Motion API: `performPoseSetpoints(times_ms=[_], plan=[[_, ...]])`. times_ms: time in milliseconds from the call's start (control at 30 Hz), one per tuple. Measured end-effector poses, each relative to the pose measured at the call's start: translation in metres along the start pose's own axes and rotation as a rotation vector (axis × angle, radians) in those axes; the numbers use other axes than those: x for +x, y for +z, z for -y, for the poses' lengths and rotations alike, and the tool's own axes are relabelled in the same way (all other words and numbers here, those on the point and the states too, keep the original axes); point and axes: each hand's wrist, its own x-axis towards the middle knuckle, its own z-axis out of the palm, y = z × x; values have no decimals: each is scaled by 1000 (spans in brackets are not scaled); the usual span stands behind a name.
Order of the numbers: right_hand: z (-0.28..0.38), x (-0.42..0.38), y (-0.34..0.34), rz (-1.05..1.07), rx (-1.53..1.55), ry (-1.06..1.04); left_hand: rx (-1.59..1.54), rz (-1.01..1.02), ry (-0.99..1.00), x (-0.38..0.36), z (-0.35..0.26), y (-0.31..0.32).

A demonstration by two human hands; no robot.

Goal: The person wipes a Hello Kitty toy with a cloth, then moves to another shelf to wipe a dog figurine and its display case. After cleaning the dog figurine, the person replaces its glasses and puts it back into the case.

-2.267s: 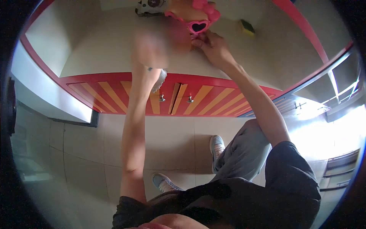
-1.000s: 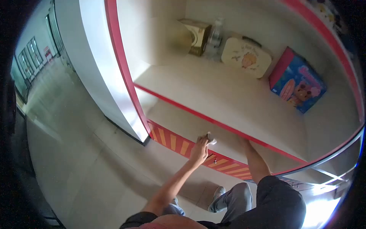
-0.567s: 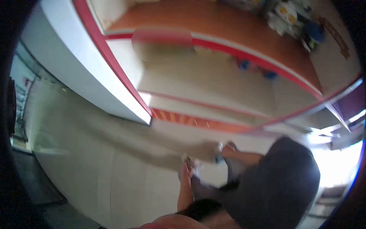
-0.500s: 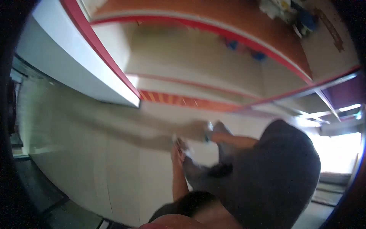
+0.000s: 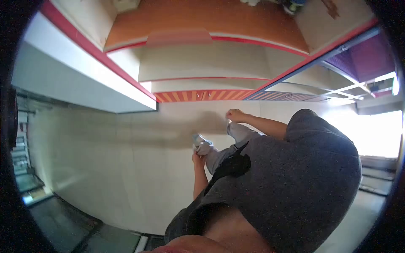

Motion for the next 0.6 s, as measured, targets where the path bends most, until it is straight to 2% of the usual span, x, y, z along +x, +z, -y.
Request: performPoseSetpoints(times_ms=[100,167,233,300,333,367,400,433,467,500,533,567,600], plan=[[-32,-18,-17,-25,16,42,-9,65,53,-18,-21,16],[-49,-38,-19,-42,38,40,17,84,173,-43,-43,42],[-69,-55,-13,-31,66,126,47,139,219,-49,-65,64],[-103,-67,-6,-34,55,147,-60,405,348,-58,-85,100],[-127,-69,2,-8,6,167,7,589,465,-84,-91,133],[-154,-72,9,-14,37,165,-88,421,494,-116,-94,176],[-186,-72,18,-2,-226,2,-179,251,524,-139,-97,220],[-220,-72,28,7,-486,-157,-159,415,635,-150,-103,258],[-257,-72,43,-57,-497,-151,-138,581,734,-157,-109,295],[-289,-81,53,-114,-511,-139,-19,679,915,-181,-110,341],[-310,-102,48,-224,-275,-118,-18,675,903,-216,-106,391],[-323,-134,42,-325,-39,-92,166,652,1098,-247,-102,443],[-328,-166,34,-364,353,112,242,820,1123,-254,-110,476]])
